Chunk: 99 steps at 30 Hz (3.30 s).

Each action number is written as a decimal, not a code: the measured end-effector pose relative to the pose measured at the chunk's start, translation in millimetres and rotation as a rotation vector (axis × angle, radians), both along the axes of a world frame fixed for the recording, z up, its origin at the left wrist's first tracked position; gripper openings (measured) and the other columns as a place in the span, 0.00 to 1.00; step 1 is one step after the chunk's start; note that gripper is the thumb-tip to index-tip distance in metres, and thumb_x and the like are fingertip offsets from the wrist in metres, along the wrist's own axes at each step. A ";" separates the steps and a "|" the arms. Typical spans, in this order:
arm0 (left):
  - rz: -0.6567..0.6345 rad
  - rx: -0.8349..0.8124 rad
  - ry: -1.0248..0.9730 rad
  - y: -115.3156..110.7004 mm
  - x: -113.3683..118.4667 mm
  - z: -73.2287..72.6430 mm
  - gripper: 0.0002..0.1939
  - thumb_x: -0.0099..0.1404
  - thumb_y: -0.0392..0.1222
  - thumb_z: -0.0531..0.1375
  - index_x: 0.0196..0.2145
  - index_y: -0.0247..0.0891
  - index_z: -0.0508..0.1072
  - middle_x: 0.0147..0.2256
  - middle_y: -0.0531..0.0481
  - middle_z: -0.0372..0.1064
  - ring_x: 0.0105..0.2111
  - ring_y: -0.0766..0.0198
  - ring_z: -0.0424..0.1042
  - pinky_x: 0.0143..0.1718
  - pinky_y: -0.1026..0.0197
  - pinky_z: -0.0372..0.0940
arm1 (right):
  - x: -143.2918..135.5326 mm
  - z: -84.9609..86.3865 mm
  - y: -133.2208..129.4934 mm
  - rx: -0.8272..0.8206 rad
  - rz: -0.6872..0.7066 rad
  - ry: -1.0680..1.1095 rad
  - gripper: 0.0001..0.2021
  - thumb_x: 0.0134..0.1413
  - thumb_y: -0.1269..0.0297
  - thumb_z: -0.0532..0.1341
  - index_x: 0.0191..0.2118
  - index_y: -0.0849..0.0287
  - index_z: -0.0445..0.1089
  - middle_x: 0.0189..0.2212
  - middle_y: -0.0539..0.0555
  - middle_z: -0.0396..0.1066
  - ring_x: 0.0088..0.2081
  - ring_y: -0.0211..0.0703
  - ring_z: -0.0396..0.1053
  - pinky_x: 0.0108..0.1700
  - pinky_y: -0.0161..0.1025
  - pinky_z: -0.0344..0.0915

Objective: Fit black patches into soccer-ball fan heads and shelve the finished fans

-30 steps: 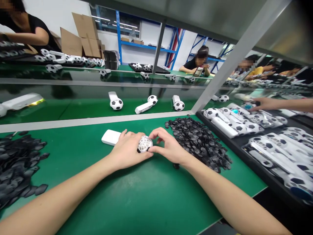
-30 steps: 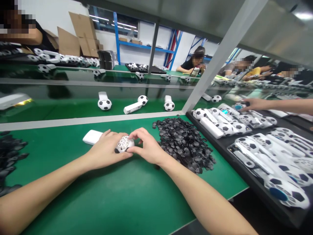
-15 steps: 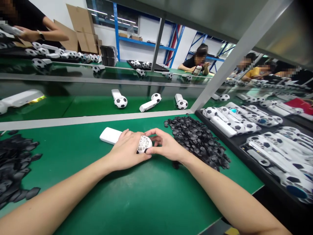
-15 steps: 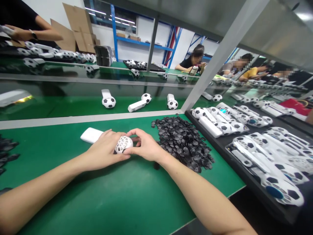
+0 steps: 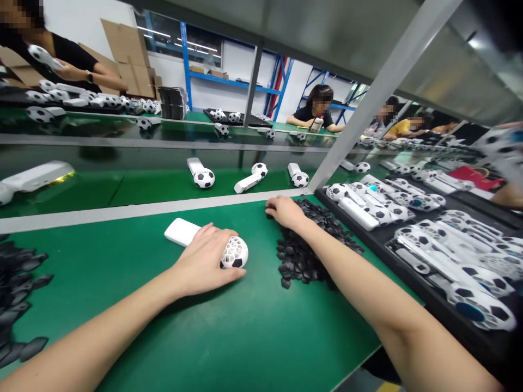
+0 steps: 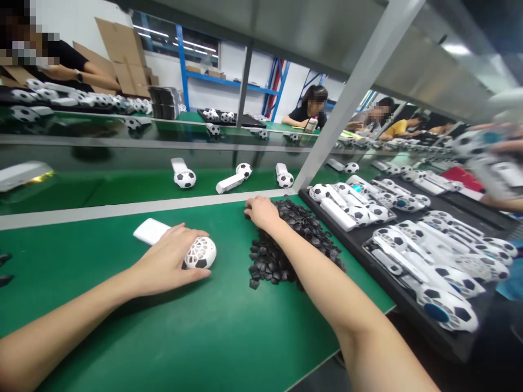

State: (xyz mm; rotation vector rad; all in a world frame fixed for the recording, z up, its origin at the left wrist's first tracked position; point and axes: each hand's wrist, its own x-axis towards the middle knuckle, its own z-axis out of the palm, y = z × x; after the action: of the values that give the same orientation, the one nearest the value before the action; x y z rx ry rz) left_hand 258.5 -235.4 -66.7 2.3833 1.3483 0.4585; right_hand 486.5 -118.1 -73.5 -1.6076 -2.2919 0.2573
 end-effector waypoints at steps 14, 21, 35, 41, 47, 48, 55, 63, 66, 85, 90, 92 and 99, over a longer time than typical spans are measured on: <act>0.075 -0.135 0.031 -12.5 4.5 11.2 0.30 0.51 0.52 0.60 0.51 0.41 0.61 0.51 0.44 0.62 0.58 0.43 0.44 0.57 0.35 0.32 | -16.4 14.0 -77.7 0.016 0.273 0.148 0.04 0.54 0.71 0.58 0.33 0.58 0.70 0.29 0.49 0.70 0.32 0.38 0.67 0.36 0.34 0.62; -0.104 -0.305 -0.049 -3.8 -10.0 16.9 0.31 0.48 0.32 0.55 0.52 0.43 0.58 0.56 0.48 0.54 0.62 0.50 0.30 0.58 0.44 0.44 | -25.0 17.5 -93.5 -0.069 0.385 0.372 0.09 0.55 0.68 0.56 0.42 0.56 0.69 0.32 0.51 0.69 0.33 0.38 0.66 0.37 0.36 0.63; -0.057 -0.294 -0.158 -5.0 -2.0 8.7 0.26 0.50 0.47 0.61 0.47 0.44 0.63 0.55 0.49 0.56 0.62 0.50 0.32 0.58 0.44 0.44 | -32.8 15.4 -106.4 -0.347 0.458 0.629 0.02 0.52 0.69 0.59 0.32 0.59 0.69 0.30 0.49 0.69 0.32 0.37 0.65 0.37 0.35 0.63; 0.015 -0.242 -0.207 -6.9 4.7 4.8 0.21 0.54 0.51 0.58 0.44 0.43 0.64 0.52 0.47 0.61 0.62 0.49 0.36 0.57 0.43 0.45 | -38.4 6.9 -102.5 -0.387 0.412 0.694 0.03 0.48 0.67 0.61 0.28 0.60 0.68 0.28 0.49 0.66 0.30 0.36 0.63 0.35 0.35 0.61; 0.103 -0.244 -0.228 -8.9 11.4 5.9 0.14 0.52 0.42 0.57 0.39 0.42 0.64 0.50 0.49 0.63 0.62 0.52 0.37 0.57 0.46 0.48 | -44.7 4.3 -97.9 -0.612 0.335 0.822 0.13 0.40 0.59 0.67 0.25 0.61 0.64 0.21 0.46 0.62 0.24 0.33 0.58 0.28 0.32 0.57; 0.116 -0.246 -0.236 -8.7 12.1 5.9 0.14 0.52 0.42 0.57 0.38 0.42 0.64 0.51 0.49 0.62 0.62 0.52 0.37 0.57 0.47 0.48 | -45.6 3.9 -97.6 -0.626 0.325 0.832 0.14 0.39 0.59 0.67 0.24 0.61 0.63 0.21 0.45 0.61 0.24 0.33 0.58 0.27 0.32 0.56; 0.068 -0.242 -0.209 -10.2 11.6 7.8 0.19 0.50 0.40 0.57 0.42 0.41 0.63 0.55 0.45 0.55 0.61 0.53 0.41 0.57 0.50 0.49 | -38.5 -9.1 -75.3 -0.321 0.243 0.671 0.08 0.51 0.60 0.60 0.30 0.60 0.65 0.28 0.50 0.65 0.30 0.37 0.63 0.35 0.36 0.62; -0.075 -0.217 -0.229 -8.6 1.7 2.8 0.20 0.49 0.38 0.59 0.42 0.41 0.63 0.54 0.44 0.55 0.60 0.55 0.44 0.58 0.53 0.49 | -29.7 -19.2 -68.6 0.038 0.279 0.027 0.07 0.55 0.72 0.57 0.38 0.59 0.70 0.35 0.54 0.66 0.39 0.43 0.65 0.44 0.38 0.62; -0.058 -0.156 -0.252 -9.2 3.5 -0.9 0.22 0.48 0.48 0.63 0.41 0.41 0.64 0.51 0.45 0.55 0.58 0.54 0.46 0.57 0.52 0.51 | -34.8 -17.0 -73.9 0.076 0.274 -0.126 0.08 0.56 0.74 0.54 0.37 0.61 0.70 0.33 0.55 0.67 0.38 0.45 0.65 0.40 0.40 0.63; 0.047 -0.343 -0.135 -3.5 -11.0 19.8 0.30 0.45 0.40 0.62 0.48 0.40 0.62 0.43 0.48 0.57 0.41 0.57 0.63 0.43 0.56 0.62 | -14.1 8.0 -77.2 0.083 0.295 0.374 0.05 0.53 0.70 0.58 0.32 0.58 0.71 0.32 0.51 0.69 0.34 0.39 0.67 0.40 0.36 0.63; -0.103 -0.327 -0.175 2.2 -16.7 17.8 0.29 0.47 0.34 0.58 0.49 0.42 0.61 0.45 0.49 0.57 0.41 0.59 0.64 0.41 0.59 0.62 | -24.1 17.7 -93.8 -0.073 0.472 0.415 0.09 0.57 0.70 0.54 0.41 0.57 0.69 0.31 0.51 0.68 0.34 0.38 0.65 0.40 0.35 0.62; -0.135 -0.334 -0.185 3.4 -18.1 16.1 0.29 0.48 0.34 0.57 0.49 0.42 0.60 0.45 0.49 0.57 0.42 0.59 0.64 0.41 0.59 0.62 | -26.8 20.2 -99.6 -0.111 0.538 0.389 0.10 0.58 0.71 0.53 0.42 0.57 0.69 0.31 0.51 0.67 0.35 0.37 0.65 0.40 0.35 0.62; -0.130 -0.329 -0.193 2.3 -16.5 15.2 0.28 0.47 0.32 0.56 0.48 0.42 0.61 0.45 0.49 0.57 0.42 0.59 0.64 0.41 0.60 0.62 | -28.6 21.6 -109.1 -0.198 0.546 0.292 0.08 0.56 0.74 0.54 0.40 0.59 0.65 0.35 0.51 0.69 0.35 0.37 0.66 0.38 0.34 0.62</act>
State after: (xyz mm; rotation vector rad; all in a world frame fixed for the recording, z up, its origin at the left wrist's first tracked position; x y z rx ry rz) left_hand 242.0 -233.1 -51.5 2.0837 1.0826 0.3850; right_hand 457.9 -227.2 -51.9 -0.9033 -2.4738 0.8104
